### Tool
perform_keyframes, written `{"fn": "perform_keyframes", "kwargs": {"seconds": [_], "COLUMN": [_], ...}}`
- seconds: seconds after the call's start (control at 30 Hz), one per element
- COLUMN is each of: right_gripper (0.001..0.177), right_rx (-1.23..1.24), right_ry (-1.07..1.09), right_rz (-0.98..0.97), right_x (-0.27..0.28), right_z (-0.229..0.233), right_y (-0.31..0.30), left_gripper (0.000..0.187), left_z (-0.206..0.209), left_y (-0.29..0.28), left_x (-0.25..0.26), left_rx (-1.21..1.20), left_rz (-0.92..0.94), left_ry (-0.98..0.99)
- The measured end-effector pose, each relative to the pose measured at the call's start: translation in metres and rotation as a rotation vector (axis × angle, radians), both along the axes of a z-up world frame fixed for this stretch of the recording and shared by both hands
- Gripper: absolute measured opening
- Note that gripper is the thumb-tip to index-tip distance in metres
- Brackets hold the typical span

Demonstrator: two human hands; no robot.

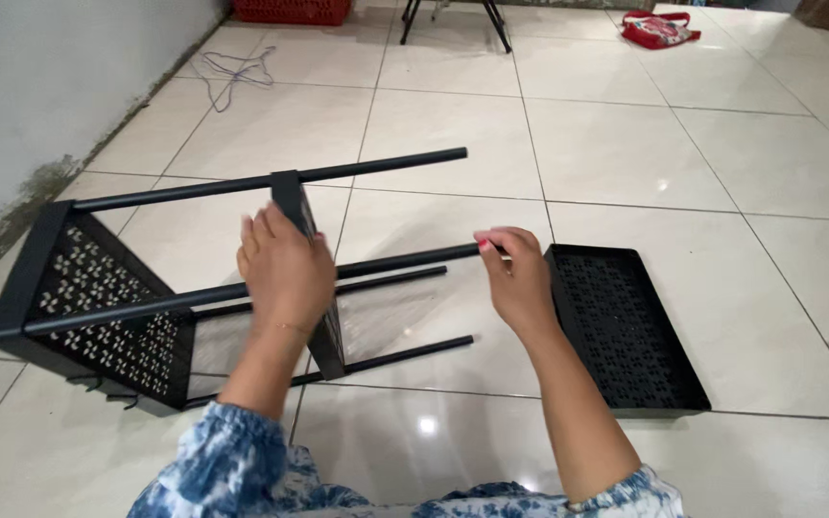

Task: The person disassembles a black metal shelving unit with perforated side panels. They remove caster wheels, detach side panels, and separate connecting rods, placing the parts on the floor.

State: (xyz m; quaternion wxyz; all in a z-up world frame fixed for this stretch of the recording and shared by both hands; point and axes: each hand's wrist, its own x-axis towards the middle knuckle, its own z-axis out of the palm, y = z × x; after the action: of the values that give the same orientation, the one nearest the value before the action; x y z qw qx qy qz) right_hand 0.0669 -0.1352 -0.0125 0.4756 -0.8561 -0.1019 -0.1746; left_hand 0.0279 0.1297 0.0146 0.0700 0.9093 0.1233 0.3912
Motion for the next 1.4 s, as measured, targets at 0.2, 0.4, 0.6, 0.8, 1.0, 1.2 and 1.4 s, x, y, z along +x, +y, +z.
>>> {"fn": "perform_keyframes", "kwargs": {"seconds": [0.2,0.4,0.6,0.8,1.0,1.2,1.4], "right_gripper": [0.015,0.013,0.023,0.014,0.027,0.038,0.040], "right_rx": [-0.119,-0.550,-0.593,-0.710,-0.769,-0.877,-0.971], "right_ry": [0.025,-0.319,-0.353,-0.501,-0.399,-0.148,0.186], "right_rz": [-0.114,-0.173,0.125,0.211,0.341,0.446,0.474], "right_x": [-0.015,-0.058,-0.080,-0.076,-0.050,-0.041,-0.042], "right_z": [0.004,0.024,0.017,0.003,0.008,0.033,0.062], "right_y": [-0.025,-0.029,0.049,0.088,0.077,0.074,0.063], "left_gripper": [0.055,0.056,0.056,0.047,0.046,0.047,0.048], "left_z": [-0.011,-0.006,0.012,0.017,0.024,0.019,0.000], "left_y": [0.000,-0.038,-0.039,-0.036,-0.038,-0.037,-0.034], "left_x": [0.000,-0.002,0.006,0.014,0.015,0.017,0.029], "left_rx": [-0.254,-0.286,-0.559,-0.683,-0.748,-0.720,-0.689], "left_rz": [-0.042,-0.222,-0.289,-0.294,-0.283,-0.300,-0.342], "left_ry": [0.343,0.393,0.503,0.544,0.651,0.613,0.570]}}
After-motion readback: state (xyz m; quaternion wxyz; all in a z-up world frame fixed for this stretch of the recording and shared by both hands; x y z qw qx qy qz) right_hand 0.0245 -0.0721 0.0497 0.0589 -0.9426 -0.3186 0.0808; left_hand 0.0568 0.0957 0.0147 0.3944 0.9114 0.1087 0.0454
